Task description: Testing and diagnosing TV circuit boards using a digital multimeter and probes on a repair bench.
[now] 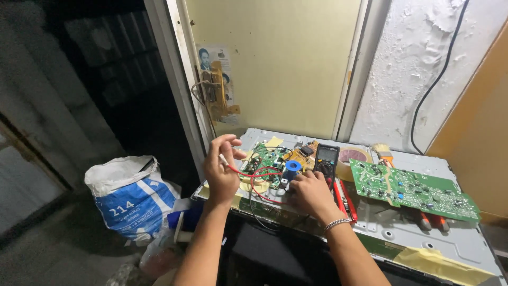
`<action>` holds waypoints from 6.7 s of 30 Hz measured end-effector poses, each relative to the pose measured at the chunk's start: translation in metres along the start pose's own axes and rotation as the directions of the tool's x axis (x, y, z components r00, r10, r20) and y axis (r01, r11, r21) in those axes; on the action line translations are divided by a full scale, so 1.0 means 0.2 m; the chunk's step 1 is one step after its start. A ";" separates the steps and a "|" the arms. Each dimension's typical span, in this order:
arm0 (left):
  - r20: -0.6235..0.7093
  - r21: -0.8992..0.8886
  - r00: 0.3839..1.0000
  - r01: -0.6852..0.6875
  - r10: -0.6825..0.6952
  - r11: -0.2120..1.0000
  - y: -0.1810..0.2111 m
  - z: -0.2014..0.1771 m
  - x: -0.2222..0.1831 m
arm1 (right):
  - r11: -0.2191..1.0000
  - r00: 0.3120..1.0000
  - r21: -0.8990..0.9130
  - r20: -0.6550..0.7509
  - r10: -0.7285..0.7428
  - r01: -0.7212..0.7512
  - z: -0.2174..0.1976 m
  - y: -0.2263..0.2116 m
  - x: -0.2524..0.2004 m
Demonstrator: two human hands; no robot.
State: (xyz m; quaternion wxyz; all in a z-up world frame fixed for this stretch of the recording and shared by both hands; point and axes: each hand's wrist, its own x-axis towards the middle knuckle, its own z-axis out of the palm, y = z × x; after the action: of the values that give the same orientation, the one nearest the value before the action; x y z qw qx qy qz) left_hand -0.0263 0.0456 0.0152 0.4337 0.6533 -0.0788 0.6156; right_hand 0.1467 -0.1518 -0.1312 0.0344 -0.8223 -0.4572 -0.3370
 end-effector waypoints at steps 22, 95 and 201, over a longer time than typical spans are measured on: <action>-0.525 0.472 0.781 -0.064 0.339 0.879 0.55 -0.69 -0.22 | 0.828 0.254 0.495 -0.863 0.436 0.263 -0.84 -0.07 0.08; 0.386 -0.020 0.918 0.106 -0.090 0.994 -0.14 0.47 -0.65 | 0.794 0.573 0.547 -0.573 0.586 -0.266 -0.67 0.48 -0.59; 0.448 0.064 0.887 0.090 -0.109 0.994 -0.18 0.46 -0.68 | 0.735 0.784 0.557 -0.222 0.580 -0.386 -0.66 0.37 -0.52</action>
State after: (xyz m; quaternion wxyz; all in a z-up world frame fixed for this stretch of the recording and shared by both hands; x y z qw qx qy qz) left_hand 0.0325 -0.0522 -0.1081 0.4210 0.7901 -0.1310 0.4259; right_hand 0.0982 -0.3186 -0.0719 0.4144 -0.7962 -0.2760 -0.3436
